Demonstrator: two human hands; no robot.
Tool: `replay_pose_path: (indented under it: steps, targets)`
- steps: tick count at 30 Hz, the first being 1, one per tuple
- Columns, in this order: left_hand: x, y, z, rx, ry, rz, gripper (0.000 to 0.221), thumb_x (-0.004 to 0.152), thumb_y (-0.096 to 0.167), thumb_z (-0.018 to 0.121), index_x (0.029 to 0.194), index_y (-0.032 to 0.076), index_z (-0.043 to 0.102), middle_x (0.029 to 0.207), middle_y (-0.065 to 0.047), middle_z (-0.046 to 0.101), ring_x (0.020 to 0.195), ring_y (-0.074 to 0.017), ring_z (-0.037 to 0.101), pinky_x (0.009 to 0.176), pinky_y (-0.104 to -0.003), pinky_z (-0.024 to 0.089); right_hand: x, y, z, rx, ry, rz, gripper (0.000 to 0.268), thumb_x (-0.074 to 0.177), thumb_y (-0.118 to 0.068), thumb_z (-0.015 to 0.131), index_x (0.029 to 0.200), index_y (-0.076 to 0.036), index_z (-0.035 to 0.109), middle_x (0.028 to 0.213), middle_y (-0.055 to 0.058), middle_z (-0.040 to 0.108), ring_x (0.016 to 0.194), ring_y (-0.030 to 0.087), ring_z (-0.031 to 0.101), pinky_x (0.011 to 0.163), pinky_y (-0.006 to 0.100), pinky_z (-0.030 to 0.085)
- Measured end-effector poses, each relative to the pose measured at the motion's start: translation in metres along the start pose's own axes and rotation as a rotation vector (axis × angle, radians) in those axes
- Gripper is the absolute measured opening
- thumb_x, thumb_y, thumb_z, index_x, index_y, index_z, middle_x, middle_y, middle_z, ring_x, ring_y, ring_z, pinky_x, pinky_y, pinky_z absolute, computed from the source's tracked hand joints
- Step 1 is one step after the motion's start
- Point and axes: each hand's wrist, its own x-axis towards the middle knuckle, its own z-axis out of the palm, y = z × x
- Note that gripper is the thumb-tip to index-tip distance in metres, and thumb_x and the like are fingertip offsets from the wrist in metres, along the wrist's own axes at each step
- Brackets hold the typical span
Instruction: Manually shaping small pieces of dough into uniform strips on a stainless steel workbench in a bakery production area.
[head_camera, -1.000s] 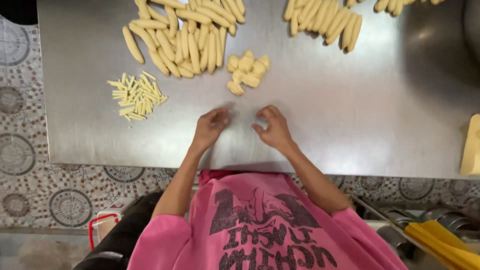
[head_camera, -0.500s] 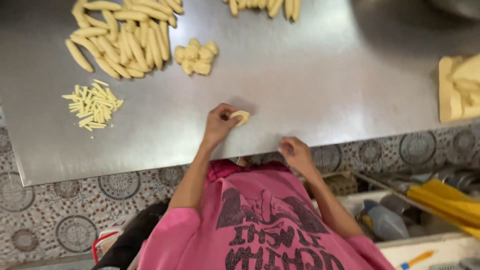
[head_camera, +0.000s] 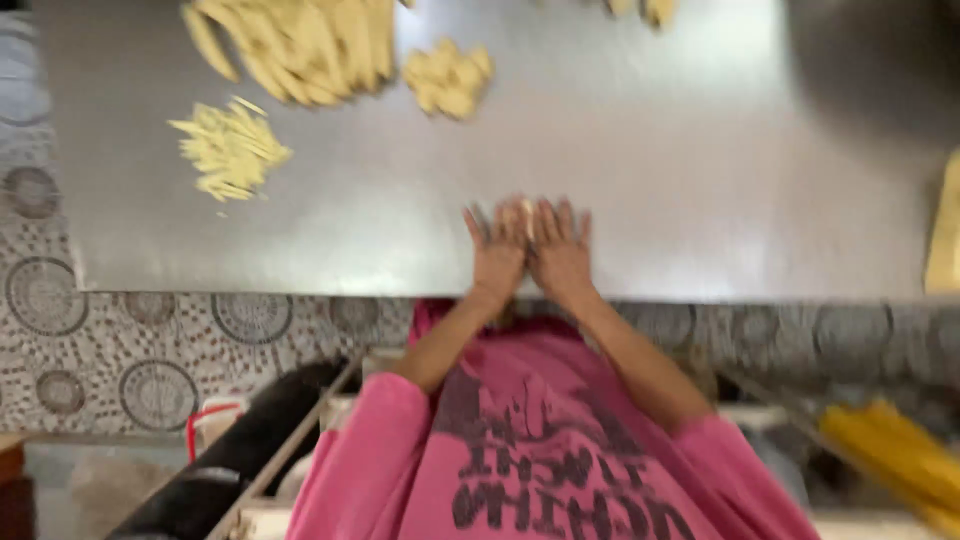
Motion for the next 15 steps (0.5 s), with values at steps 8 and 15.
replay_pose_path:
  steps: [8,15]
  targets:
    - [0.016,-0.264,0.008,-0.703,0.307,-0.286,0.035,0.088,0.018,0.06,0.12,0.023,0.073,0.131,0.004,0.071,0.119,-0.0257,0.067,0.102,-0.055,0.05,0.004,-0.037,0.007,0.042,-0.164,0.117,0.079,0.102,-0.062,0.041,0.162,-0.01,0.035,0.167,0.012,0.036,0.158,0.04,0.019,0.121,0.073,0.009]
    - [0.069,-0.495,-0.017,0.085,0.458,-0.181,0.017,0.086,0.024,0.071,0.1,0.031,0.077,0.1,0.011,0.064,0.1,-0.0158,0.059,0.082,-0.042,0.051,0.024,-0.082,0.01,-0.052,0.116,0.193,0.086,0.096,-0.062,0.054,0.155,0.0,0.047,0.155,0.024,0.05,0.148,0.048,0.038,0.115,0.066,0.032]
